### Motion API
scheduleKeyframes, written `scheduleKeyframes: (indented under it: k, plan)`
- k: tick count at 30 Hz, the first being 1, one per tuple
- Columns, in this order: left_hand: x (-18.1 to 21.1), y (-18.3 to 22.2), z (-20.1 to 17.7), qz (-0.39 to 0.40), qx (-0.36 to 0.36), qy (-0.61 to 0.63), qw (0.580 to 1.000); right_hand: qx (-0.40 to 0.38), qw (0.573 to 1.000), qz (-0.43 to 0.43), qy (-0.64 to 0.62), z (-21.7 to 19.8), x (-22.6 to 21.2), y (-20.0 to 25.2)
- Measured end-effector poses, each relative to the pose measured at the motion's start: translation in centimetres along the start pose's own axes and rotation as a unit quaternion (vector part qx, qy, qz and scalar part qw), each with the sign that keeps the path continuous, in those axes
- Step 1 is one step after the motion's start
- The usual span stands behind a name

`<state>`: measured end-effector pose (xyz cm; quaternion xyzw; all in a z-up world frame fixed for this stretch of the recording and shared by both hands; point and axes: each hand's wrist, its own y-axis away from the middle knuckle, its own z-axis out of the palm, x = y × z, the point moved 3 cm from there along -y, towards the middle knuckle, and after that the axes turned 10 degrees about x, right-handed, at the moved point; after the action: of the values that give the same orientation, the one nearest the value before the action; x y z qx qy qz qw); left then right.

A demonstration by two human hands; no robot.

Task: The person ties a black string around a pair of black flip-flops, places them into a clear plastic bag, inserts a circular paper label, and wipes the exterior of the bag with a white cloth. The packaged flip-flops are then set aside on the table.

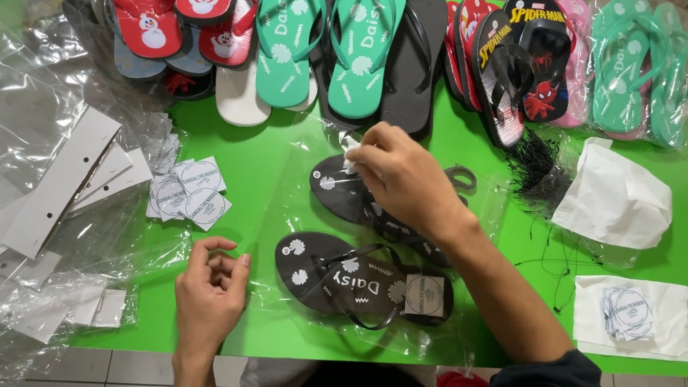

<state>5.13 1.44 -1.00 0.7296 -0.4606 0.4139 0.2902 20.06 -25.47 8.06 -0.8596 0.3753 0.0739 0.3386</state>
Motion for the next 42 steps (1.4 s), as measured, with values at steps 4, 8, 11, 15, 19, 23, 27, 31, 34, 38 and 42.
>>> scheduleKeyframes:
  k: [4,8,11,15,19,23,27,31,34,38,42]
  plan:
    - [-0.4,0.4,0.0,0.007,-0.018,0.007,1.000,-0.067,0.995,0.058,-0.035,1.9,1.5,0.9]
    - [-1.0,0.9,-0.1,0.014,-0.010,0.024,1.000,-0.118,0.979,0.148,-0.075,1.9,3.3,1.1]
    - [-1.9,1.1,-0.1,0.013,-0.009,0.035,0.999,-0.187,0.960,0.204,-0.040,0.6,4.5,1.3]
    - [-1.8,1.3,-0.2,0.030,-0.002,0.031,0.999,-0.211,0.948,0.237,0.024,-0.8,5.9,2.0]
    - [-1.8,1.0,-0.2,0.046,-0.003,0.032,0.998,-0.126,0.974,0.186,-0.010,-2.6,3.8,0.9]
    - [-1.4,0.7,-0.2,0.048,0.000,0.011,0.999,-0.068,0.986,0.094,-0.121,-1.3,1.5,0.3]
    - [1.5,0.2,-0.4,-0.009,-0.040,-0.029,0.999,-0.105,0.986,0.087,-0.097,1.7,2.2,1.4]
    - [6.3,-0.9,0.1,0.234,0.079,-0.190,0.950,-0.135,0.984,0.080,-0.086,2.5,2.3,1.4]
    - [9.3,-3.8,2.4,0.319,0.099,-0.202,0.921,-0.116,0.990,0.058,-0.053,3.4,3.3,1.9]
    - [10.4,-9.8,6.5,0.222,0.001,-0.265,0.938,-0.092,0.994,0.043,-0.045,3.6,3.7,2.3]
    - [8.7,-13.0,9.2,0.163,-0.046,-0.293,0.941,-0.091,0.994,0.031,-0.049,3.8,4.3,2.6]
